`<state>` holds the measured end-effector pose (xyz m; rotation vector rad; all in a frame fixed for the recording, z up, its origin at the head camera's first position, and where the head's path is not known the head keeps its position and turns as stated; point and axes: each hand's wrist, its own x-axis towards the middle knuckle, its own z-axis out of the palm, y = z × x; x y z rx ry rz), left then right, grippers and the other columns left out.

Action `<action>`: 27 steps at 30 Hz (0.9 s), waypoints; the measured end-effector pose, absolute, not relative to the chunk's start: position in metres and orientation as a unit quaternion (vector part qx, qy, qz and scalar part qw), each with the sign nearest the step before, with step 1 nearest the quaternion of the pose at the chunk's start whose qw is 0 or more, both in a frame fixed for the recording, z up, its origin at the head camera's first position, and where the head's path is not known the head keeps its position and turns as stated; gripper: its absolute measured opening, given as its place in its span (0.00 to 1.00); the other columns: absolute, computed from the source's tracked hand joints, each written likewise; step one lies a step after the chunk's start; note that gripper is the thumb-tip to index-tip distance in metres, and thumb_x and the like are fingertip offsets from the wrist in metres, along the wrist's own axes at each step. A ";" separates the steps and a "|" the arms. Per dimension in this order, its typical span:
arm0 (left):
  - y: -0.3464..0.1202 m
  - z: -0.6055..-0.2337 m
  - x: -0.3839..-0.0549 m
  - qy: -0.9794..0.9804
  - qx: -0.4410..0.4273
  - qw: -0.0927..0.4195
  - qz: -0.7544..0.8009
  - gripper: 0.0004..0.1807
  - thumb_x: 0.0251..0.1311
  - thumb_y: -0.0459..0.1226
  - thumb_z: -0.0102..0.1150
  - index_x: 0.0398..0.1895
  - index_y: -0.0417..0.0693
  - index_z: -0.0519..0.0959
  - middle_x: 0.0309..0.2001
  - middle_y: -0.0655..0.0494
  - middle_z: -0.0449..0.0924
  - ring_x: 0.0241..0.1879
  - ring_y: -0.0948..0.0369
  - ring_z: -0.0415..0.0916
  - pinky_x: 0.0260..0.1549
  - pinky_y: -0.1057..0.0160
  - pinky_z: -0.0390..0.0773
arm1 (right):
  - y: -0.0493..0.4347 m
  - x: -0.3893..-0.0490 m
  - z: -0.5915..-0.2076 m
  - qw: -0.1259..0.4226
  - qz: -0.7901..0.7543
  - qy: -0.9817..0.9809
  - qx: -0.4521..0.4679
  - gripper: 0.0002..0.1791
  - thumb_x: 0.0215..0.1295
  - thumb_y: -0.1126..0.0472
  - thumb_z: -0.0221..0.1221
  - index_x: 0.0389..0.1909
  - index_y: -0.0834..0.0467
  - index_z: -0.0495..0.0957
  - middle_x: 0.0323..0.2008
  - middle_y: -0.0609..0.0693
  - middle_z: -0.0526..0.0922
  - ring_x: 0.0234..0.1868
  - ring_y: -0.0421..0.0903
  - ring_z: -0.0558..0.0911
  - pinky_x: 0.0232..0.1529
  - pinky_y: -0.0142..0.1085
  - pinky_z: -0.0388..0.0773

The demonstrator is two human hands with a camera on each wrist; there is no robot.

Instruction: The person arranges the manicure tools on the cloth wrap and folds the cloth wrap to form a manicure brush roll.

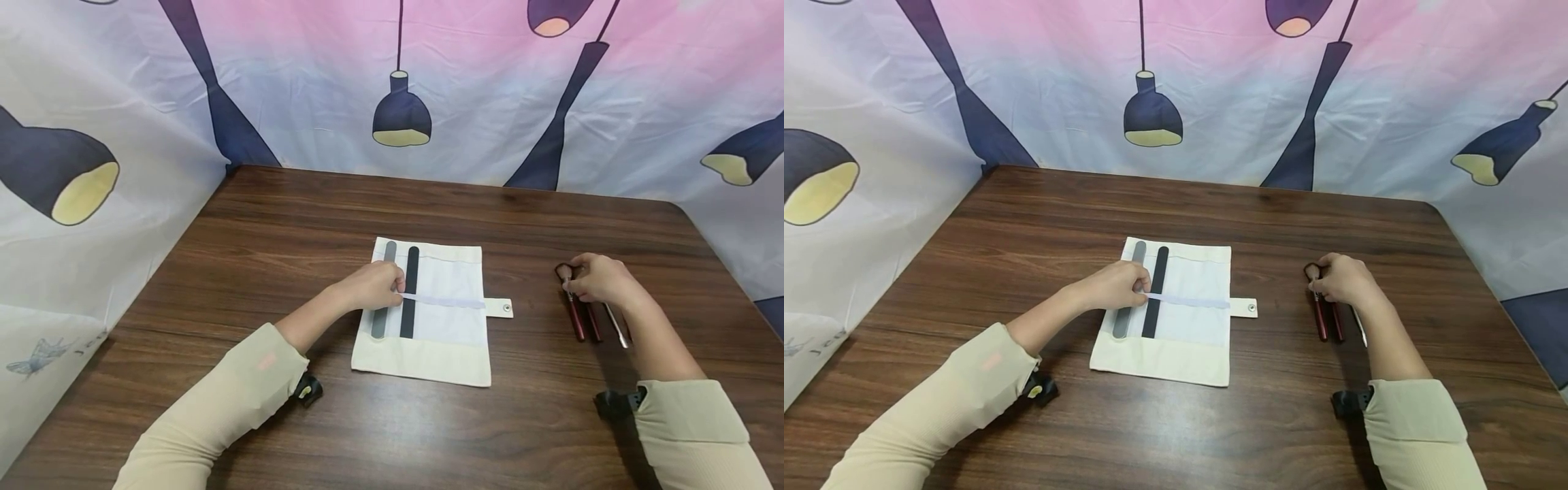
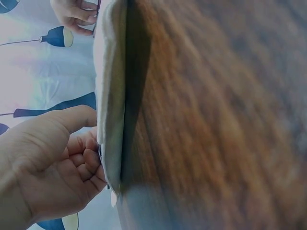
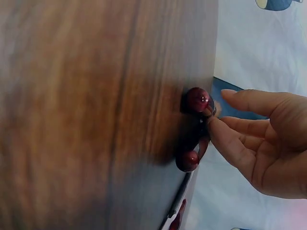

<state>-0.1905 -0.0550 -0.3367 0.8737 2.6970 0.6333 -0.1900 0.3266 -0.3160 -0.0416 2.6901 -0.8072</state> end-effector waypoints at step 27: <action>-0.017 -0.334 -0.176 0.933 0.308 0.057 0.177 0.13 0.51 0.32 0.61 0.41 0.36 0.80 0.36 0.49 0.78 0.27 0.61 0.72 0.26 0.65 0.72 | 0.304 -0.199 -0.318 0.168 -0.307 0.937 -0.019 0.41 0.59 0.65 0.56 0.67 0.72 0.44 0.46 0.72 0.70 0.29 0.48 0.82 0.31 0.41 0.79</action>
